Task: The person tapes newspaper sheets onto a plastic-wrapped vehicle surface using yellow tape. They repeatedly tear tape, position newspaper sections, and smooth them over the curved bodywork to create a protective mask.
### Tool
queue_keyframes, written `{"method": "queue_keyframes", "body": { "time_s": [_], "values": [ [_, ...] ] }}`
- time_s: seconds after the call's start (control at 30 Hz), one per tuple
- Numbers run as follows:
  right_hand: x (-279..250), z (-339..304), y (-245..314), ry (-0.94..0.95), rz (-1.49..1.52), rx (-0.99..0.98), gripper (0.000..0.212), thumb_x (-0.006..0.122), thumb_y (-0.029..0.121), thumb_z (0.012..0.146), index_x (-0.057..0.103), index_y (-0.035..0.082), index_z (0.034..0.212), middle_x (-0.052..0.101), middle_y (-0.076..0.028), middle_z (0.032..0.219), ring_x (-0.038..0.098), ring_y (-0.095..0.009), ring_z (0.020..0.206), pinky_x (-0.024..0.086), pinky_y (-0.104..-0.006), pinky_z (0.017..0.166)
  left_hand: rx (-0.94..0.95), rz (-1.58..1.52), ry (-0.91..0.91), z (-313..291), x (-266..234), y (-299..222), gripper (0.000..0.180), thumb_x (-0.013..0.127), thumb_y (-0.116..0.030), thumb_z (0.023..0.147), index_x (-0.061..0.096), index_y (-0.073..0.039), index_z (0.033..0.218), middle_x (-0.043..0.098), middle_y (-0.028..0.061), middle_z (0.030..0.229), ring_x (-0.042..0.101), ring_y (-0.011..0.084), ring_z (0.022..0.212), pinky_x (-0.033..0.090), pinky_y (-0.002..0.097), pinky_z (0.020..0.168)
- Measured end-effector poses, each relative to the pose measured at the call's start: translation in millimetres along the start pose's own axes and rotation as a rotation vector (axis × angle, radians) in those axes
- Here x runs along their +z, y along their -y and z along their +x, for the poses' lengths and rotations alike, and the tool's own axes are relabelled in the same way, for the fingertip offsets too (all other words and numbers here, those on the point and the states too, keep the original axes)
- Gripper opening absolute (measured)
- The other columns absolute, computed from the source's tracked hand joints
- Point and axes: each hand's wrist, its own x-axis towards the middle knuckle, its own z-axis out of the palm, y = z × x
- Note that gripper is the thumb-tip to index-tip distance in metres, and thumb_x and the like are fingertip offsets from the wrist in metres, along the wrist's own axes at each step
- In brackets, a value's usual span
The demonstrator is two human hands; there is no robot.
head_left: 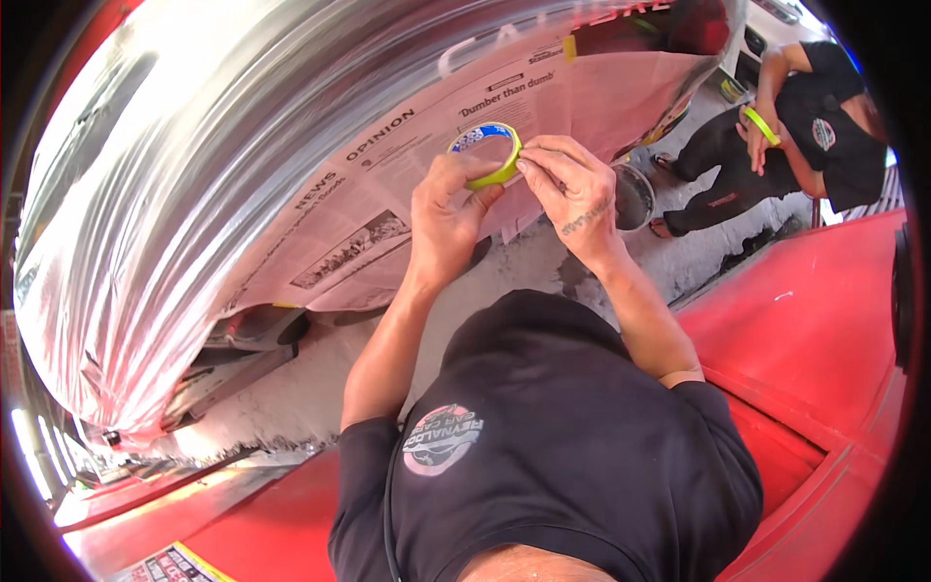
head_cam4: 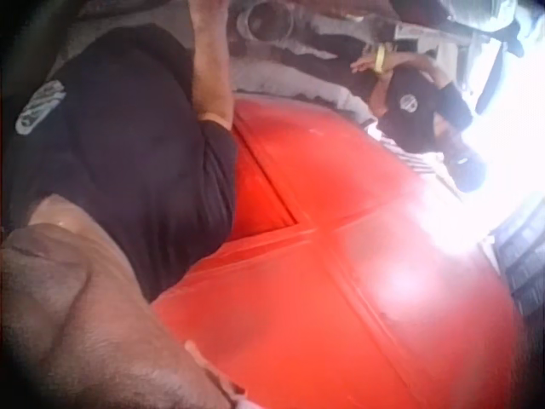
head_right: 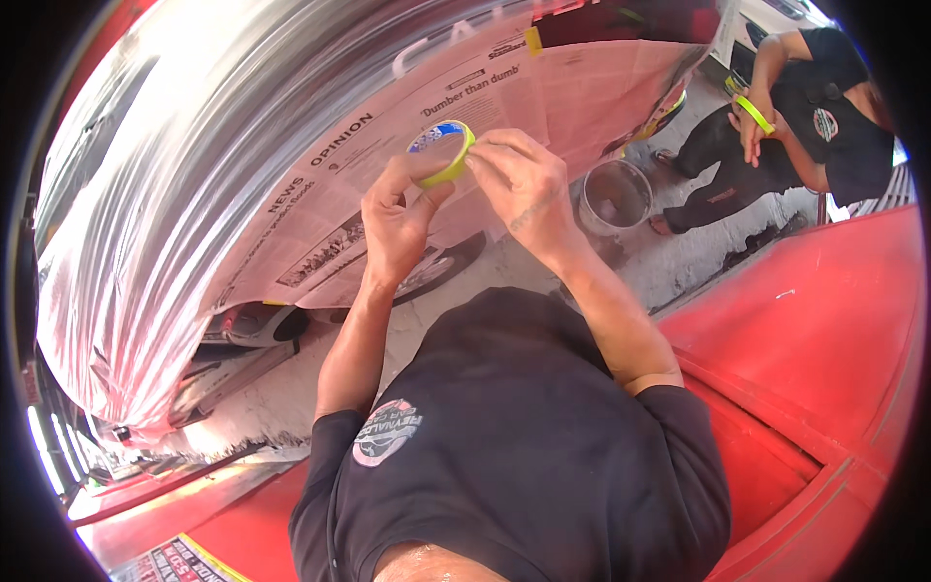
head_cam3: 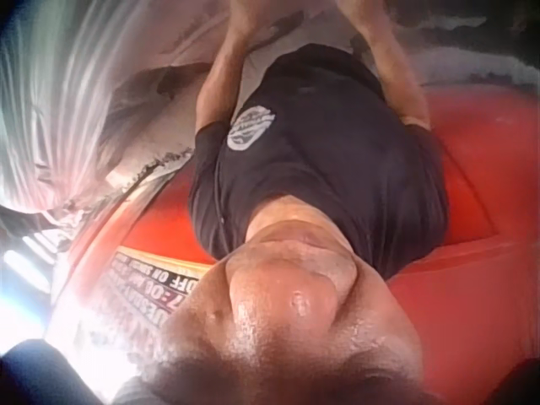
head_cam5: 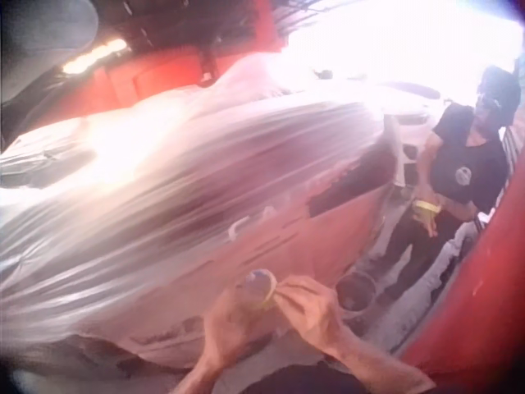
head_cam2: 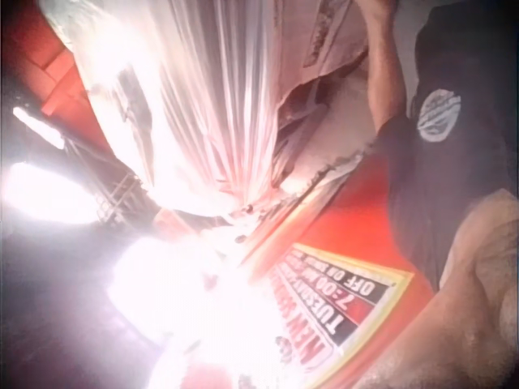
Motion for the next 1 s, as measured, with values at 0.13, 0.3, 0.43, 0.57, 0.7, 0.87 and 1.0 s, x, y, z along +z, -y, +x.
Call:
{"method": "queue_keyframes", "body": {
  "time_s": [0.13, 0.3, 0.43, 0.57, 0.7, 0.87, 1.0],
  "values": [
    [14, -17, -1, 0.075, 0.041, 0.114, 0.014, 0.072, -0.003, 0.084, 0.071, -0.003, 0.098, 0.071, -0.013, 0.096, 0.071, -0.029, 0.083, 0.056, -0.0348, 0.072, 0.069, 0.154, -0.01, -25, -4, 12, 0.03, 0.078, 0.006, 0.073, 0.072, -0.003, 0.101, 0.068, 0.0122, 0.095, 0.064, 0.032, 0.093, 0.05, 0.0387, 0.084],
    [39, -36, -11, 0.157, 0.062, 0.174, 0.012, 0.071, -0.003, 0.084, 0.068, -0.004, 0.096, 0.071, -0.014, 0.096, 0.07, -0.031, 0.083, 0.055, -0.0351, 0.073, -0.019, 0.13, -0.047, -50, -7, 27, 0.028, 0.079, 0.004, 0.072, 0.072, -0.004, 0.099, 0.068, 0.0103, 0.095, 0.063, 0.0314, 0.096, 0.047, 0.0413, 0.089],
    [49, -34, -2, 0.257, 0.154, 0.238, 0.007, 0.068, -0.003, 0.088, 0.068, -0.006, 0.094, 0.071, -0.011, 0.095, 0.069, -0.019, 0.083, 0.055, -0.0292, 0.075, -0.059, 0.222, -0.101, -64, -18, 29, 0.028, 0.076, 0.004, 0.075, 0.073, -0.004, 0.102, 0.069, 0.0108, 0.106, 0.064, 0.0313, 0.103, 0.048, 0.0417, 0.092],
    [57, -31, 1, 0.385, 0.204, 0.337, 0.004, 0.064, -0.002, 0.09, 0.066, -0.005, 0.093, 0.067, -0.005, 0.089, 0.063, -0.009, 0.079, 0.052, -0.0248, 0.073, -0.064, 0.292, -0.142, -77, -29, 29, 0.031, 0.078, 0.002, 0.076, 0.075, -0.007, 0.105, 0.07, 0.0097, 0.116, 0.063, 0.0298, 0.111, 0.045, 0.0418, 0.1],
    [64, -17, 2, 0.511, 0.284, 0.358, 0.01, 0.065, 0.006, 0.085, 0.067, -0.002, 0.089, 0.069, -0.01, 0.087, 0.067, -0.019, 0.082, 0.052, -0.0328, 0.077, -0.346, -0.16, -0.148, -83, -55, 25, 0.026, 0.078, -0.003, 0.083, 0.073, -0.003, 0.108, 0.072, 0.0048, 0.108, 0.067, 0.0187, 0.099, 0.051, 0.0343, 0.088],
    [76, 8, 20, 0.648, 0.77, 0.398, 0.018, 0.062, 0.011, 0.088, 0.07, -0.001, 0.1, 0.068, -0.005, 0.09, 0.062, -0.014, 0.083, 0.048, -0.0284, 0.082, -0.353, -0.951, -0.193, -106, -95, 41, 0.027, 0.074, -0.003, 0.089, 0.068, 0.003, 0.115, 0.071, 0.0065, 0.105, 0.067, 0.0141, 0.094, 0.054, 0.0273, 0.082],
    [77, 7, 30, 0.863, 0.68, 0.491, 0.02, 0.062, 0.011, 0.093, 0.07, -0.003, 0.104, 0.068, -0.002, 0.088, 0.059, -0.01, 0.081, 0.047, -0.0282, 0.075, -0.314, -0.853, -0.44, -96, -93, 28, 0.027, 0.075, -0.007, 0.09, 0.069, 0.003, 0.114, 0.069, 0.0066, 0.112, 0.064, 0.0172, 0.106, 0.05, 0.0318, 0.096]
  ]
}}
